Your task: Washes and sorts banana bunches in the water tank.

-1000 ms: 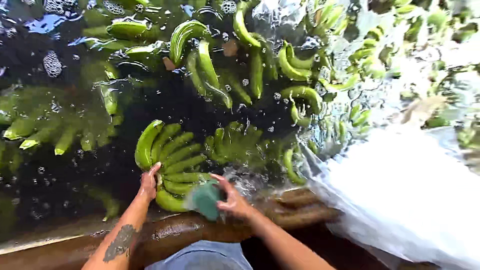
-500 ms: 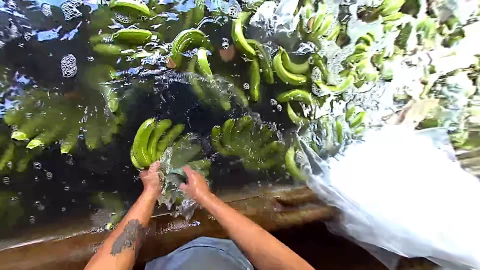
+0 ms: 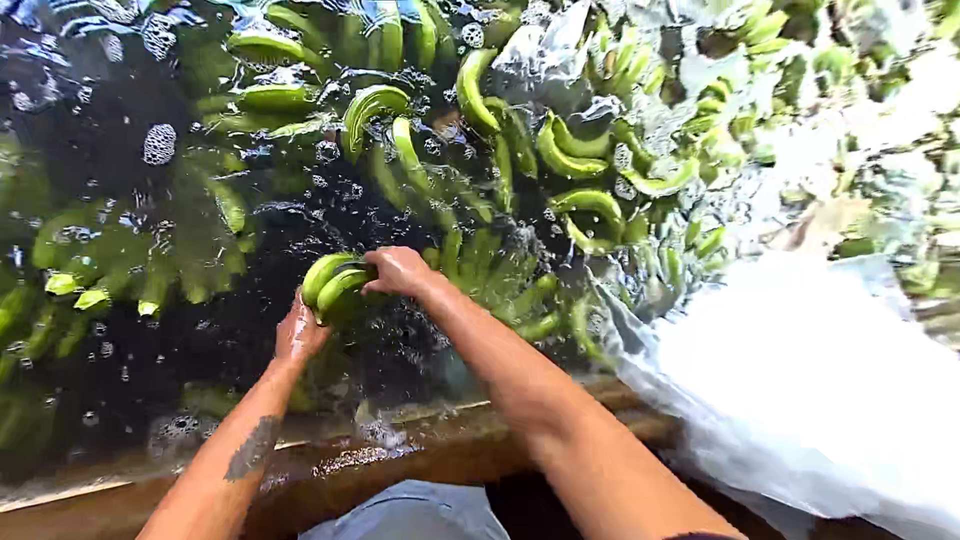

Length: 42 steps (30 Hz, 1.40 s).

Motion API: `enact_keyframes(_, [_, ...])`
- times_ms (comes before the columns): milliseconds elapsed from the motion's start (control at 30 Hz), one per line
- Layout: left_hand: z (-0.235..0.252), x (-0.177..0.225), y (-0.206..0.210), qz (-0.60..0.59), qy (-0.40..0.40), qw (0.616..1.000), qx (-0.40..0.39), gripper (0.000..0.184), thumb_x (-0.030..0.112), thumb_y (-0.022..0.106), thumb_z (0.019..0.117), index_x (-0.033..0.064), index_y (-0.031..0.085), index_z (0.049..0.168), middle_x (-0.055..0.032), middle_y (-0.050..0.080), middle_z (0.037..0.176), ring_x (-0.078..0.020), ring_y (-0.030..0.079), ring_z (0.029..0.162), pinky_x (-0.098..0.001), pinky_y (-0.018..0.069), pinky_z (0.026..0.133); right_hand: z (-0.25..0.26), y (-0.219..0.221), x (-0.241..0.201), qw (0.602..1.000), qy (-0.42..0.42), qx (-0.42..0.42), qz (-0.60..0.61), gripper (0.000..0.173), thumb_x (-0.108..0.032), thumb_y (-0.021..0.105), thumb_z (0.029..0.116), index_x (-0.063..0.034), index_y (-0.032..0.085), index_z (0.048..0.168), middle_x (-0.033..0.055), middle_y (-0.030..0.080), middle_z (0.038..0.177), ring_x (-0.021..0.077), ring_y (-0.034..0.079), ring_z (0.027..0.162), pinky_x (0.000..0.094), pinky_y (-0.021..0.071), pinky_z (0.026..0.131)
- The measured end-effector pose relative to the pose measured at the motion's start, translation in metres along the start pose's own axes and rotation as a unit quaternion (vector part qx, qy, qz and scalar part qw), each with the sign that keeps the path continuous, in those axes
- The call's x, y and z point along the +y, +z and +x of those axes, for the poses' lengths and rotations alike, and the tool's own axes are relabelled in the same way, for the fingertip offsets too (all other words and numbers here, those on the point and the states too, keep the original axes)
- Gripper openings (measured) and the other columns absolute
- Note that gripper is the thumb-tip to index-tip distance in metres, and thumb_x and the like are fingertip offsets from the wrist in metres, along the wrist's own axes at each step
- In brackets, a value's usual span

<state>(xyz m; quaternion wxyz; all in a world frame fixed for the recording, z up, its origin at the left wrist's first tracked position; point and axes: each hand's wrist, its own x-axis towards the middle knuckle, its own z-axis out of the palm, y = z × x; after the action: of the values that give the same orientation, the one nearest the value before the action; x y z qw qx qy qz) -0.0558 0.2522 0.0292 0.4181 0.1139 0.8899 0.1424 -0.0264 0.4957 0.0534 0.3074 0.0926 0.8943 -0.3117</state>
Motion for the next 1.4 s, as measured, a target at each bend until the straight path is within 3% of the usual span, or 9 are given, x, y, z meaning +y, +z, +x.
enact_keyframes(100, [-0.003,0.004,0.001,0.061,-0.025,0.998,-0.025,0.083,0.026,0.076,0.0881,-0.0027,0.033,0.153,-0.0306,0.058,0.136,-0.0487,0.06,0.121,-0.0675,0.0457,0.101,-0.01,-0.005,-0.023,0.985,0.04,-0.168,0.011,0.06,-0.051,0.085,0.0804,-0.0005,0.072,0.111,0.0247,0.071,0.107,0.044,0.067,0.105,0.0697,0.0504,0.09])
enact_keyframes(333, [0.013,0.014,-0.006,0.112,-0.092,0.988,-0.056,0.08,0.026,0.065,0.0958,-0.0058,0.024,0.156,-0.0369,0.057,0.132,-0.0538,0.059,0.12,-0.0701,0.0456,0.098,-0.204,0.053,-0.012,0.946,0.281,0.03,0.157,0.062,-0.056,0.072,0.0859,-0.0072,0.068,0.124,0.0191,0.073,0.102,0.038,0.071,0.098,0.0627,0.0544,0.085])
enact_keyframes(500, [0.021,-0.003,-0.026,0.055,-0.087,0.993,-0.06,0.087,0.035,0.077,0.0885,-0.0085,0.034,0.151,-0.0372,0.055,0.135,-0.0538,0.055,0.124,-0.071,0.0424,0.101,-0.284,0.005,0.118,0.885,0.407,0.226,0.019,0.081,-0.045,0.076,0.0913,-0.004,0.043,0.154,0.0301,0.05,0.148,0.0497,0.055,0.13,0.0699,0.0447,0.101])
enact_keyframes(600, [0.019,-0.017,-0.025,0.068,-0.098,0.991,-0.064,0.105,0.034,0.082,0.0816,-0.004,0.02,0.157,-0.0353,0.059,0.129,-0.0516,0.059,0.12,-0.0697,0.0455,0.099,-0.242,0.014,0.141,0.93,0.344,0.124,-0.025,0.088,-0.051,0.074,0.0914,-0.0113,0.036,0.16,0.0253,0.04,0.159,0.0505,0.058,0.127,0.0702,0.0479,0.096])
enact_keyframes(767, [0.014,-0.043,-0.014,0.076,-0.157,0.979,-0.105,0.052,0.026,0.067,0.0932,-0.0102,0.057,0.129,-0.0333,0.061,0.127,-0.0481,0.059,0.121,-0.0681,0.0456,0.1,-0.135,0.042,0.129,0.964,0.254,-0.037,-0.075,0.074,-0.022,0.066,0.097,-0.0087,0.031,0.16,0.0358,0.053,0.14,0.0552,0.063,0.11,0.0697,0.0506,0.089])
enact_keyframes(933, [0.016,-0.063,0.024,0.065,-0.184,0.972,-0.131,0.056,0.022,0.052,0.1072,-0.0096,0.036,0.151,-0.0341,0.035,0.156,-0.048,0.031,0.148,-0.0596,0.0269,0.12,-0.078,0.062,0.12,0.959,0.264,-0.102,-0.026,0.037,-0.006,0.044,0.1068,0.0066,0.056,0.14,0.0328,0.061,0.133,0.0506,0.058,0.126,0.0653,0.0451,0.103])
enact_keyframes(1067, [0.016,-0.067,0.04,0.088,-0.138,0.983,-0.079,0.054,0.016,0.055,0.1043,-0.0108,0.041,0.149,-0.0348,0.038,0.154,-0.0481,0.034,0.147,-0.0583,0.027,0.121,-0.064,0.07,0.109,0.964,0.252,-0.073,0.043,0.044,-0.019,0.048,0.1065,0.0015,0.053,0.145,0.0296,0.053,0.146,0.0485,0.051,0.135,0.0675,0.0405,0.108])
enact_keyframes(1233, [-0.052,-0.081,0.022,-0.249,-0.141,0.957,0.039,0.061,0.01,0.071,0.0917,-0.0073,0.045,0.143,-0.0282,0.057,0.133,-0.0345,0.059,0.119,-0.0531,0.0493,0.101,-0.132,0.046,0.108,0.988,0.079,0.041,0.123,0.04,-0.03,0.072,0.094,0.0,0.069,0.121,0.0268,0.07,0.115,0.0444,0.065,0.114,0.0653,0.0475,0.101])
enact_keyframes(1400, [-0.14,-0.073,-0.02,-0.416,0.017,0.909,0.024,0.047,0.002,0.064,0.0861,-0.0002,0.046,0.129,0.0009,0.069,0.097,-0.0041,0.069,0.083,-0.0289,0.0616,0.075,-0.318,0.075,0.02,0.924,0.013,0.309,0.223,0.035,-0.027,0.077,0.0885,0.0048,0.071,0.102,0.0203,0.071,0.081,0.0341,0.071,0.078,0.0565,0.0562,0.076])
